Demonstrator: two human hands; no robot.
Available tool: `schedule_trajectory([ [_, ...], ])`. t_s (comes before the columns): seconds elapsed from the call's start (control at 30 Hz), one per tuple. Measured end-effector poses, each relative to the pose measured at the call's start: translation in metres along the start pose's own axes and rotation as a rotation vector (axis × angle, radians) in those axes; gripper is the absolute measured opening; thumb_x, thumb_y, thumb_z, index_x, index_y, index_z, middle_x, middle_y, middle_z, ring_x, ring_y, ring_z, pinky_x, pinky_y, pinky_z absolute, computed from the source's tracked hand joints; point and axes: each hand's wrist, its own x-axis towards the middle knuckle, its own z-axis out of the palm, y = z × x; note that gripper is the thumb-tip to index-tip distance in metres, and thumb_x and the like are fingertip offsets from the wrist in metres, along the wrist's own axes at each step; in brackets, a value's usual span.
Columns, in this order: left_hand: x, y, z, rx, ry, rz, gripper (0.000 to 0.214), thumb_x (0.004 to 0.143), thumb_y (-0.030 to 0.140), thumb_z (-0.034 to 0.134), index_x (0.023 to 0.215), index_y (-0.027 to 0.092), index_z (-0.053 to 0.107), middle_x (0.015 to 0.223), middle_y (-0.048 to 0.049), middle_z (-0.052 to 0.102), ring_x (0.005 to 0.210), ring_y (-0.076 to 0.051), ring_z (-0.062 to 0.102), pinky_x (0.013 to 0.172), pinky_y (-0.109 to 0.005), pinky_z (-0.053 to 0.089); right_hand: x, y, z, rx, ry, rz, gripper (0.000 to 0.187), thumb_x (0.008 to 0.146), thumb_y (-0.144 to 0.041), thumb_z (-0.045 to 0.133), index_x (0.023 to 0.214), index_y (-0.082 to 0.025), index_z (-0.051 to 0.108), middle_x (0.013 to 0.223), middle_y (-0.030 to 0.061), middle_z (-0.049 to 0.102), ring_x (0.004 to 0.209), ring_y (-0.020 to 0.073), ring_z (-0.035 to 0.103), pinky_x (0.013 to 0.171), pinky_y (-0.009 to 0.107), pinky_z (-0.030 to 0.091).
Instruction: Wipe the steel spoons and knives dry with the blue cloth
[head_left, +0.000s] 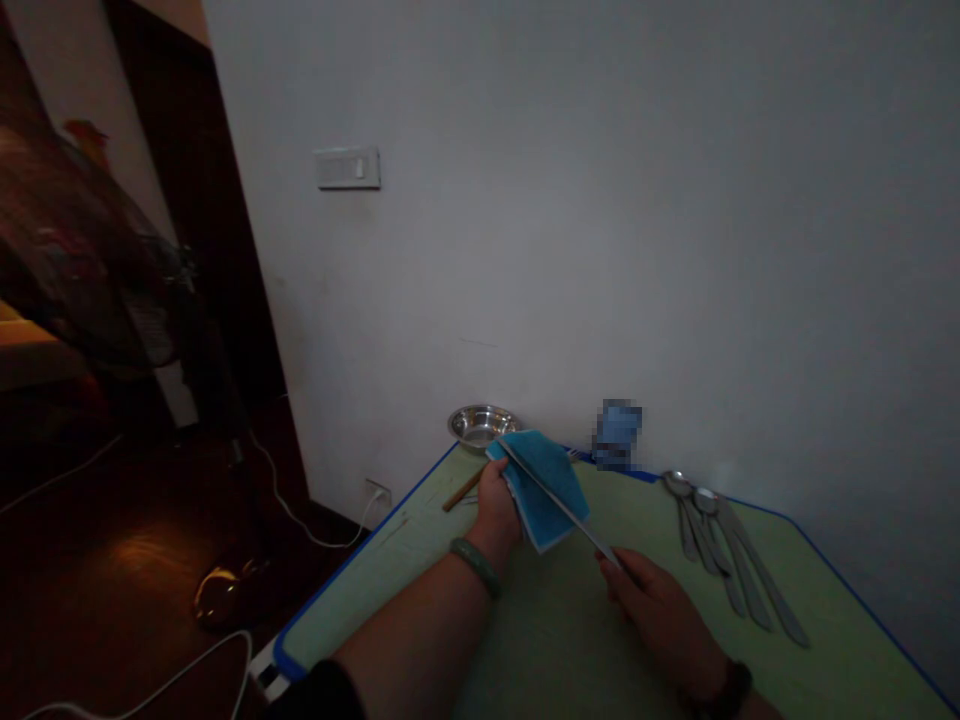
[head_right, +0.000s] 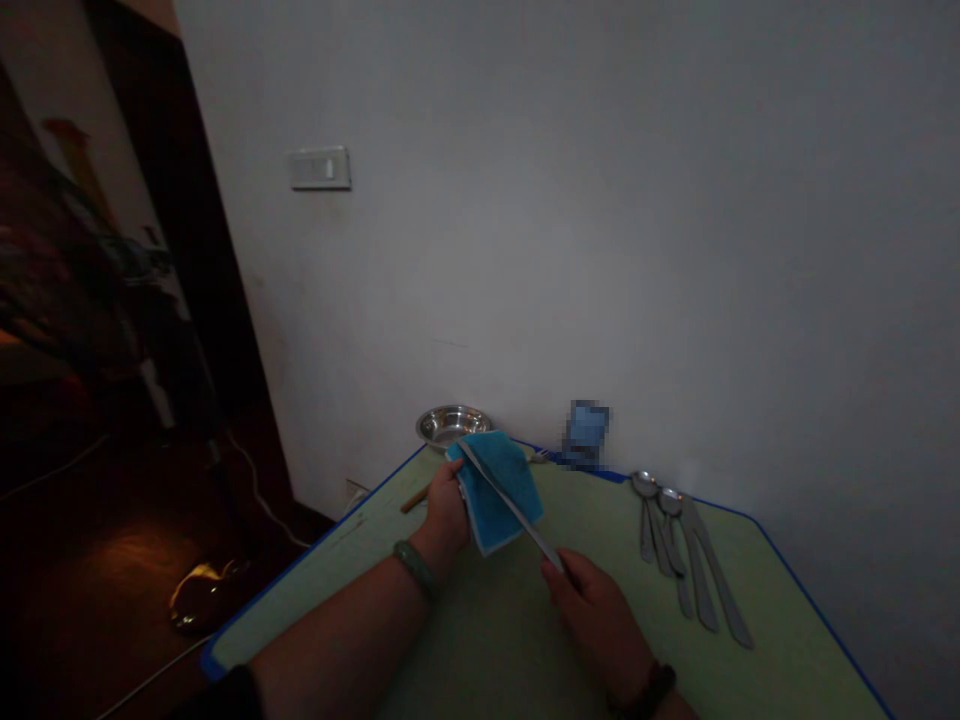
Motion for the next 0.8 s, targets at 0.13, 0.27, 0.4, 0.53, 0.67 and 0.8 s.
schedule_trajectory([
  [0.13,-0.0009,0.0000,0.0003,0.010,0.033,0.008,0.052,0.071,0.036,0.039,0.110,0.005,0.052,0.084,-0.0158,0.066,0.081,-0.032,0.061,0.081,-0.051,0.040,-0.0009,0.0001,0.0006,0.020,-0.022,0.010,0.040,0.078,-0.052,0.034,0.075,-0.019,0.056,0.062,-0.0020,0.051,0.058,0.0117,0.049,0.055,0.021,0.037],
  [0.27,-0.0034,0.0007,0.0018,0.019,0.024,-0.013,0.052,0.071,0.037,0.038,0.109,0.005,0.053,0.086,-0.0164,0.066,0.083,-0.033,0.060,0.081,-0.053,0.039,-0.0004,0.0029,0.0025,0.055,-0.032,0.053,0.042,0.078,-0.053,0.033,0.074,-0.018,0.055,0.059,-0.0024,0.048,0.055,0.0110,0.047,0.052,0.021,0.036],
  [0.4,-0.0041,0.0005,0.0030,0.011,0.015,-0.023,0.051,0.071,0.036,0.038,0.108,0.006,0.054,0.086,-0.0155,0.066,0.082,-0.032,0.061,0.081,-0.052,0.040,-0.0005,0.0032,0.0035,0.092,-0.040,0.080,0.045,0.079,-0.053,0.029,0.079,-0.017,0.055,0.056,-0.0029,0.046,0.054,0.0115,0.045,0.051,0.022,0.035],
  [0.53,-0.0024,-0.0007,0.0024,0.034,0.039,-0.003,0.050,0.071,0.037,0.039,0.105,0.004,0.055,0.083,-0.0159,0.066,0.079,-0.031,0.062,0.079,-0.047,0.042,-0.0013,0.0009,0.0032,0.054,-0.055,0.073,0.043,0.079,-0.053,0.029,0.067,-0.018,0.052,0.054,-0.0032,0.044,0.053,0.0111,0.043,0.050,0.021,0.034],
  [0.67,-0.0004,-0.0010,0.0009,0.037,0.034,-0.006,0.050,0.072,0.037,0.038,0.107,0.004,0.054,0.085,-0.0168,0.066,0.079,-0.031,0.061,0.078,-0.048,0.043,-0.0004,0.0031,0.0039,0.039,-0.069,0.063,0.041,0.079,-0.053,0.030,0.063,-0.019,0.049,0.053,-0.0036,0.044,0.052,0.0107,0.042,0.050,0.021,0.033],
  [0.8,0.0000,-0.0009,-0.0008,0.010,0.020,-0.007,0.050,0.071,0.037,0.041,0.106,0.004,0.054,0.087,-0.0170,0.065,0.081,-0.032,0.061,0.079,-0.049,0.042,0.0010,0.0066,0.0048,0.060,-0.049,0.080,0.042,0.080,-0.053,0.028,0.066,-0.019,0.048,0.056,-0.0030,0.045,0.054,0.0110,0.044,0.052,0.022,0.035],
])
